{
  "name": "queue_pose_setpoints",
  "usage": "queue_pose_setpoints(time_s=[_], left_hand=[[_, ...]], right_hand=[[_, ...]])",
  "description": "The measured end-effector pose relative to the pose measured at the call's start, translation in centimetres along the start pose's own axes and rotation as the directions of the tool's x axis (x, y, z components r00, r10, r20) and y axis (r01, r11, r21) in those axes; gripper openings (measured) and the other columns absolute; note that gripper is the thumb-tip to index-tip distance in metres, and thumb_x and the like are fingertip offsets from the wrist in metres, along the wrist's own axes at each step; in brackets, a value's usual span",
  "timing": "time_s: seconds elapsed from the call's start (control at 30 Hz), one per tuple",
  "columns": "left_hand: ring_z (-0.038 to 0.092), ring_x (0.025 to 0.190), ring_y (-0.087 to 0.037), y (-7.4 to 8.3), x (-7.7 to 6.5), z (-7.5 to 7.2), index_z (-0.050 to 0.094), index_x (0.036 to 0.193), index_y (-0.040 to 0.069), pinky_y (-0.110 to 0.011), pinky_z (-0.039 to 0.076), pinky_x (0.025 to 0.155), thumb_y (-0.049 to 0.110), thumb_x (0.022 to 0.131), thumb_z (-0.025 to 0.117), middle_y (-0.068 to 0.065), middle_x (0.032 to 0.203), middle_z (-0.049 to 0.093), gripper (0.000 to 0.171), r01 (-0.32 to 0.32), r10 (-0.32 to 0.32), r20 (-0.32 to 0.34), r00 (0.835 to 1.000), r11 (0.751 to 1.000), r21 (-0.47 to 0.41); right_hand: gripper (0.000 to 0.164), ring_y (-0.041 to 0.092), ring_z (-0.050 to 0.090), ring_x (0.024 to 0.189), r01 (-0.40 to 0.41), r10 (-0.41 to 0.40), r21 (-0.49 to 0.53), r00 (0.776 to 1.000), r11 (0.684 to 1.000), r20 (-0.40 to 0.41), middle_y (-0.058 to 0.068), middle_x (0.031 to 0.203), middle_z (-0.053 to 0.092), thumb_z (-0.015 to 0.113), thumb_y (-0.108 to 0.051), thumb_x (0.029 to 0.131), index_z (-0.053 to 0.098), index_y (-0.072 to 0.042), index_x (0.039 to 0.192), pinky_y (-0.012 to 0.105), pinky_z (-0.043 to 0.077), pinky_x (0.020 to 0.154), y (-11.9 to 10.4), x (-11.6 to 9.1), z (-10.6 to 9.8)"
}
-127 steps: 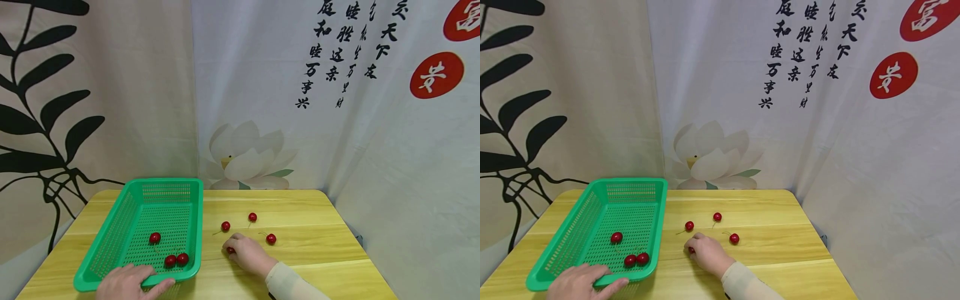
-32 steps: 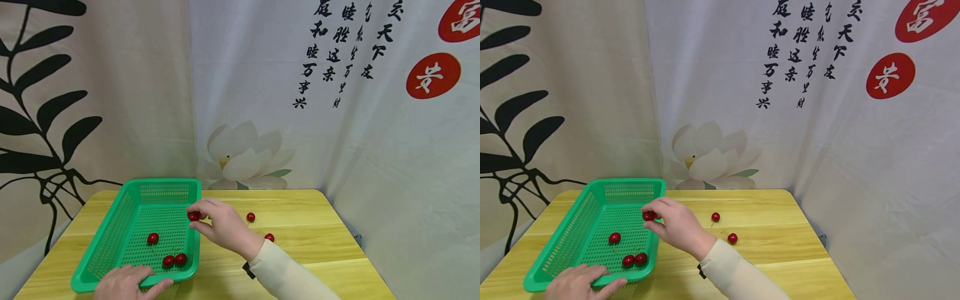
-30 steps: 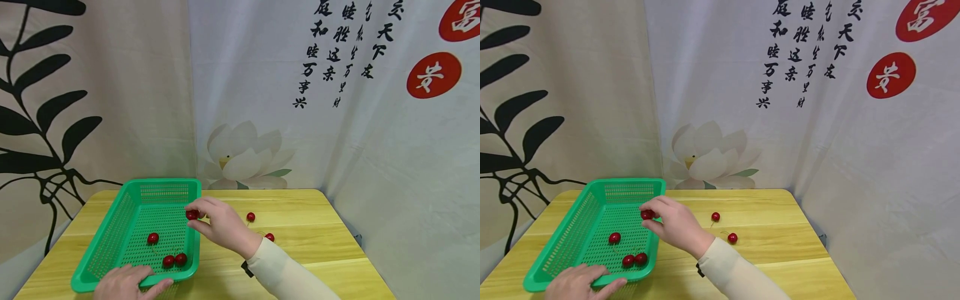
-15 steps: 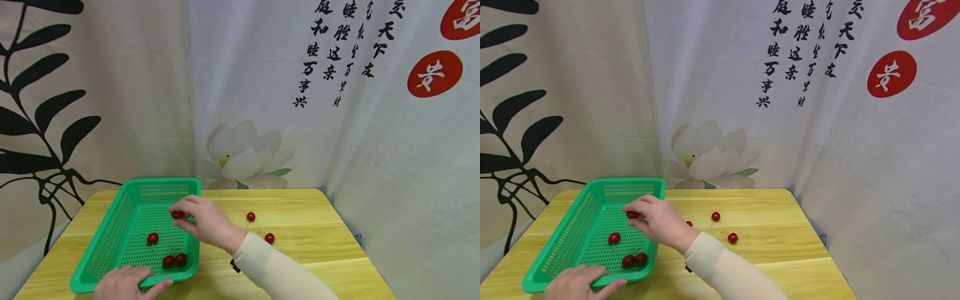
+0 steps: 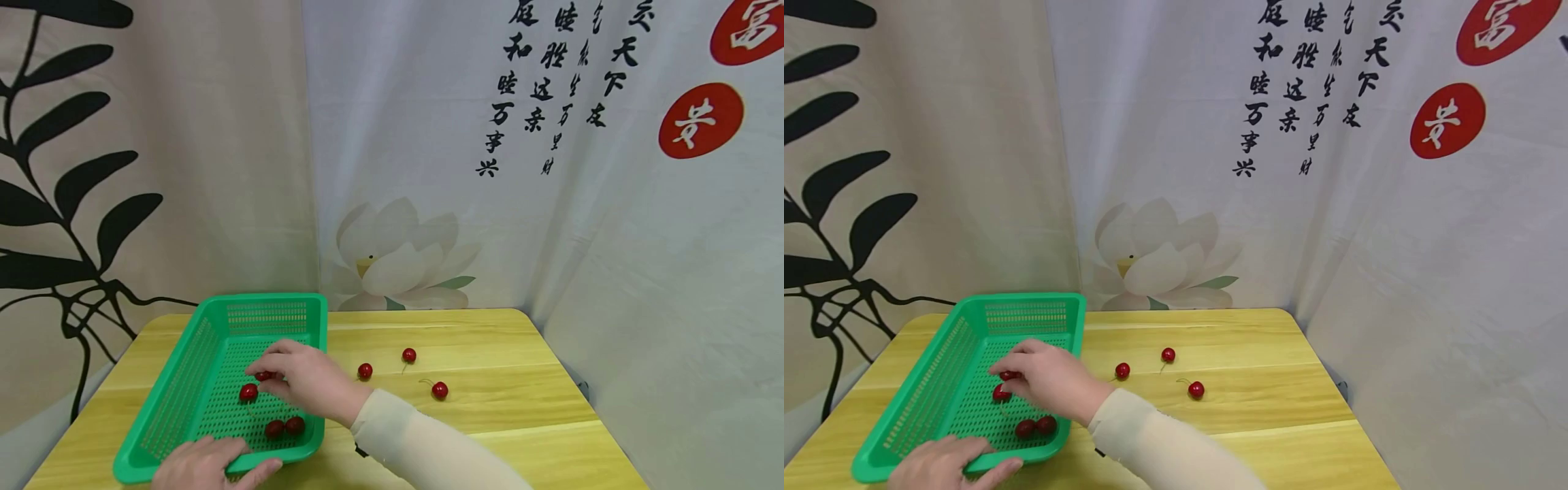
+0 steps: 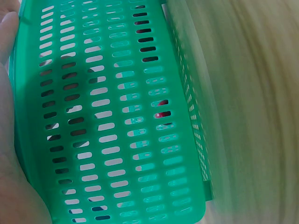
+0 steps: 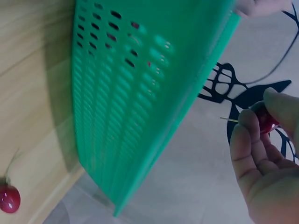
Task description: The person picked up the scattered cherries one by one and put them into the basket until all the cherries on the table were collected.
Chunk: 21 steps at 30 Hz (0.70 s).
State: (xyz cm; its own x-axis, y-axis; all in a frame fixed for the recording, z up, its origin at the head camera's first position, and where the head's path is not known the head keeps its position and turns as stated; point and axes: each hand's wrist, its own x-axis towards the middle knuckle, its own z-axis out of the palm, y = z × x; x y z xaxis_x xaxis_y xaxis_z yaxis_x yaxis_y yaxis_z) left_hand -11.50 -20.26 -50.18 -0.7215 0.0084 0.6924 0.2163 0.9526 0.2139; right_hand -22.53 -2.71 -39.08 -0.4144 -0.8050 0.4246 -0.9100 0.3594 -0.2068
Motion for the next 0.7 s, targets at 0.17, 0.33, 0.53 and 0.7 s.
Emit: queue_pose_setpoints(time_s=[0.17,0.33,0.53,0.7], left_hand=[[0.025,0.039,-0.004,-0.1,-0.2,0.3,0.047,0.056,0.041,-0.023,0.02,0.036,0.074,0.062,0.075,0.018,0.047,0.025,0.044,-0.03,0.03,-0.04,0.999,0.999,-0.01],[0.023,0.039,-0.003,-0.3,-0.2,0.3,0.044,0.056,0.041,-0.023,0.02,0.037,0.075,0.064,0.074,0.019,0.046,0.024,0.045,-0.038,0.038,-0.024,0.999,0.999,-0.003],[0.022,0.039,-0.004,-0.4,-0.2,0.3,0.042,0.056,0.041,-0.023,0.019,0.038,0.077,0.065,0.071,0.017,0.045,0.023,0.047,-0.031,0.031,-0.001,1.0,0.999,0.014],[0.02,0.039,-0.003,0.3,0.3,-0.5,0.04,0.055,0.04,-0.022,0.019,0.037,0.075,0.065,0.073,0.018,0.047,0.02,0.049,-0.049,0.049,-0.015,0.999,0.999,0.0]], right_hand=[[0.026,-0.008,0.046,0.103,-0.024,0.026,-0.03,0.997,0.999,0.077,-0.012,0.115,0.058,0.067,-0.027,0.095,0.068,-0.026,0.122,0.005,0.041,0.084,-0.3,0.4,1.5],[0.027,-0.009,0.046,0.103,-0.05,0.055,-0.041,0.989,0.998,0.14,-0.014,0.117,0.057,0.066,-0.027,0.097,0.067,-0.028,0.124,0.006,0.041,0.085,-0.5,0.7,2.8],[0.026,-0.01,0.044,0.103,-0.074,0.088,-0.077,0.977,0.994,0.195,-0.017,0.118,0.055,0.064,-0.028,0.098,0.067,-0.032,0.124,0.007,0.041,0.083,-0.7,1.2,4.2],[0.026,-0.009,0.045,0.104,-0.045,0.073,-0.131,0.972,0.99,0.221,-0.017,0.118,0.056,0.064,-0.028,0.098,0.067,-0.033,0.123,0.008,0.042,0.083,-0.8,1.5,5.2]])
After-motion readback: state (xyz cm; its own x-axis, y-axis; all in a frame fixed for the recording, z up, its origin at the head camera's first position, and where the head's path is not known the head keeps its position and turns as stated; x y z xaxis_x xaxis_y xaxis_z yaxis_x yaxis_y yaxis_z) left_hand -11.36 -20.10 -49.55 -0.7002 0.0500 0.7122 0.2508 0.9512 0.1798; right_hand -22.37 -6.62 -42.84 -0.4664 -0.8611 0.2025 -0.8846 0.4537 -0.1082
